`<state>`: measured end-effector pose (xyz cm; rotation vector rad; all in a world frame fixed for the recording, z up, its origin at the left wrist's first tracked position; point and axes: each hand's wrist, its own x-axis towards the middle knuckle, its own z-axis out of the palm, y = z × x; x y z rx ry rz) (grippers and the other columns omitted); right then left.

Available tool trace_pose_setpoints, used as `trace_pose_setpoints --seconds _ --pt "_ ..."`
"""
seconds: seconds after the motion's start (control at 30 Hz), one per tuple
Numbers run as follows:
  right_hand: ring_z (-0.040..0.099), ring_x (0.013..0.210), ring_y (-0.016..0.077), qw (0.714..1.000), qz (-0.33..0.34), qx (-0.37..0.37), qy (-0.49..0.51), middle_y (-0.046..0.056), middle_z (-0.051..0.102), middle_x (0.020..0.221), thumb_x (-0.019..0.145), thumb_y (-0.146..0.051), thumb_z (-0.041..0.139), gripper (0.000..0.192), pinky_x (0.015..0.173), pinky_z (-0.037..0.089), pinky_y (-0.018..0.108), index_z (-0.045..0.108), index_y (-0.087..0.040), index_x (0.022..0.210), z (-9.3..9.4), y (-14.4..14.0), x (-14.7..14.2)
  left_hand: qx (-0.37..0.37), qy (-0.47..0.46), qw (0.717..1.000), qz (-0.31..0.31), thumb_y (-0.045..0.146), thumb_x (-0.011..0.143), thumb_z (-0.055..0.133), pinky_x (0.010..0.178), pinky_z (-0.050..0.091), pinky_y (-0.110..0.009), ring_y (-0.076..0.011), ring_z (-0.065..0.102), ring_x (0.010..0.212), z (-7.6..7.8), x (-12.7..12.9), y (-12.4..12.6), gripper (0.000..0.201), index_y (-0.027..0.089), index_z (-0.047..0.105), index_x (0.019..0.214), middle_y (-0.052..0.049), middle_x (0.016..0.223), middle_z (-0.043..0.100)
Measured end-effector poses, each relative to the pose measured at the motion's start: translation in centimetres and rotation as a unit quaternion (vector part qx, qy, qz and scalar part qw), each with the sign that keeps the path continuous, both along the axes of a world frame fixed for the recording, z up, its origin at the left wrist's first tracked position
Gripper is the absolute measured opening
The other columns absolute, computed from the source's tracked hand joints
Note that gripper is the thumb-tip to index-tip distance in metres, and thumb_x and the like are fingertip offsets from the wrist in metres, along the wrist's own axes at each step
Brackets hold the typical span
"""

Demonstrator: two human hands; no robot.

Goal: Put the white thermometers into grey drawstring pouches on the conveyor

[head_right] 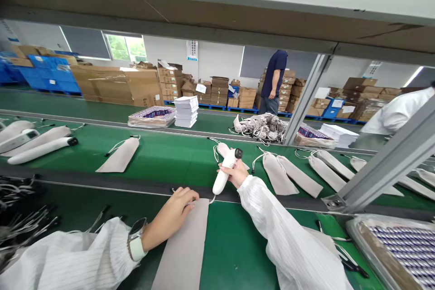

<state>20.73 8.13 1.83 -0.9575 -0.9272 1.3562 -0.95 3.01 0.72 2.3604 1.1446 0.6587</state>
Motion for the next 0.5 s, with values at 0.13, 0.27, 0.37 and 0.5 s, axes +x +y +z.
trace_pose_setpoints --seconds 0.13,0.27,0.37,0.5 --pt "0.062 0.067 0.0186 1.0 0.004 0.023 0.014 -0.003 0.06 0.076 0.058 -0.024 0.071 0.085 0.066 0.05 0.042 0.019 -0.034 0.124 1.3 -0.7 -1.8 -0.016 0.026 0.999 -0.008 0.012 0.078 0.041 0.079 0.035 -0.033 -0.0195 0.045 0.089 -0.1 -0.2 0.3 0.013 0.017 0.048 0.087 -0.004 0.091 0.051" --pt "0.063 0.066 0.0203 0.999 0.0 0.053 -0.003 -0.001 0.06 0.078 0.06 -0.029 0.069 0.072 0.064 0.051 0.044 0.025 -0.034 0.117 2.1 -1.6 -3.3 -0.024 0.043 0.998 -0.048 0.023 0.08 0.045 0.075 0.037 -0.029 -0.0178 0.046 0.083 0.4 0.1 -0.1 0.006 0.018 0.048 0.078 -0.002 0.084 0.051" --pt "0.063 0.063 0.0189 0.997 -0.028 0.072 0.017 -0.003 0.06 0.078 0.061 -0.03 0.069 0.069 0.063 0.051 0.042 0.024 -0.035 0.113 2.2 -2.1 -3.9 -0.028 0.028 0.994 -0.104 0.025 0.085 0.039 0.074 0.037 -0.026 -0.015 0.046 0.081 1.0 0.4 -0.8 0.013 0.019 0.048 0.077 0.0 0.082 0.051" --pt "0.06 0.054 0.0163 0.998 -0.015 0.047 0.029 -0.005 0.057 0.068 0.063 -0.036 0.066 0.054 0.055 0.05 0.037 0.031 -0.03 0.104 1.6 -2.2 -4.5 -0.025 -0.042 0.994 -0.096 0.025 0.087 0.033 0.072 0.038 -0.023 -0.0125 0.046 0.079 1.6 0.5 -0.9 0.02 0.019 0.047 0.075 0.0 0.082 0.047"
